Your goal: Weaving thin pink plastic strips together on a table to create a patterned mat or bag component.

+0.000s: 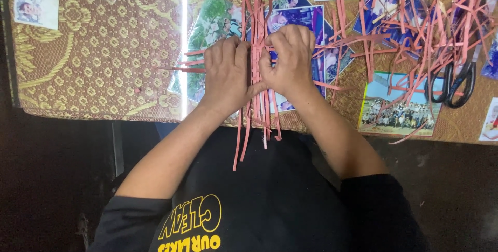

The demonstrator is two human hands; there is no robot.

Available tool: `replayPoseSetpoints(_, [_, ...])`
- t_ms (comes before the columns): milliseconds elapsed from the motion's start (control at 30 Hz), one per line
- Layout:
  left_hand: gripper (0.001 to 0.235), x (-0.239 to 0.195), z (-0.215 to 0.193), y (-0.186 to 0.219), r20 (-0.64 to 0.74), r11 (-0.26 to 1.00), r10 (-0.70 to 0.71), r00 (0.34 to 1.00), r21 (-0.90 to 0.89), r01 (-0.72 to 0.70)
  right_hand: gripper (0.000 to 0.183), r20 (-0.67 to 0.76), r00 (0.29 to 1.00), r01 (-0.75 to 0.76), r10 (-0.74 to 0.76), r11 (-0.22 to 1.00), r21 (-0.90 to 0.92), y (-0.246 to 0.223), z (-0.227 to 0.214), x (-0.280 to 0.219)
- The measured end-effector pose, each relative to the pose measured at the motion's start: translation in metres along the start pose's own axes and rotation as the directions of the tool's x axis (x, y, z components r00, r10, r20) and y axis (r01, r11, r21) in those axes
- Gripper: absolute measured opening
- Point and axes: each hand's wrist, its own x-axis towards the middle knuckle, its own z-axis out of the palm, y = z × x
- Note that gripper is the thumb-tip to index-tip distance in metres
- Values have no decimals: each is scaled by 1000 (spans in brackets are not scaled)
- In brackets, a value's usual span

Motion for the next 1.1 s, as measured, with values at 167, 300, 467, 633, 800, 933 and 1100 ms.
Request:
replayPoseSetpoints(167, [76, -2, 1, -1, -15, 1000, 22, 1000, 6, -22, 15, -13, 1000, 6, -6, 1000, 22, 3, 1, -1])
replayPoseSetpoints(300, [75, -4, -3, -1, 2, 999, 34, 999, -16, -34, 4, -43, 998, 59, -54, 990, 129, 2, -2, -1])
replayPoseSetpoints(467, [71, -5, -5, 0, -18, 999, 39, 999, -36, -40, 5, -3, 995, 101, -103, 975, 200, 3, -11, -4])
replayPoseSetpoints(633, [42, -5, -5, -7, -65, 993, 82, 994, -75, -87, 8, -17, 994, 110, -108, 973, 205, 9, -8, -10])
replayPoseSetpoints(800, [28, -4, -19, -22, 32, 988, 125, 992, -92, -121, 10, -30, 992, 124, -121, 976, 178, 11, -5, -13])
replayPoseSetpoints(933, [19, -2, -19, -26, 18, 991, 134, 991, 27, -135, 11, -27, 994, 107, -103, 980, 167, 11, -6, -13])
replayPoseSetpoints(1100, [16, 7, -27, -31, 88, 983, 162, 983, 67, -168, 16, -6, 995, 94, -95, 974, 207, 12, -7, -13])
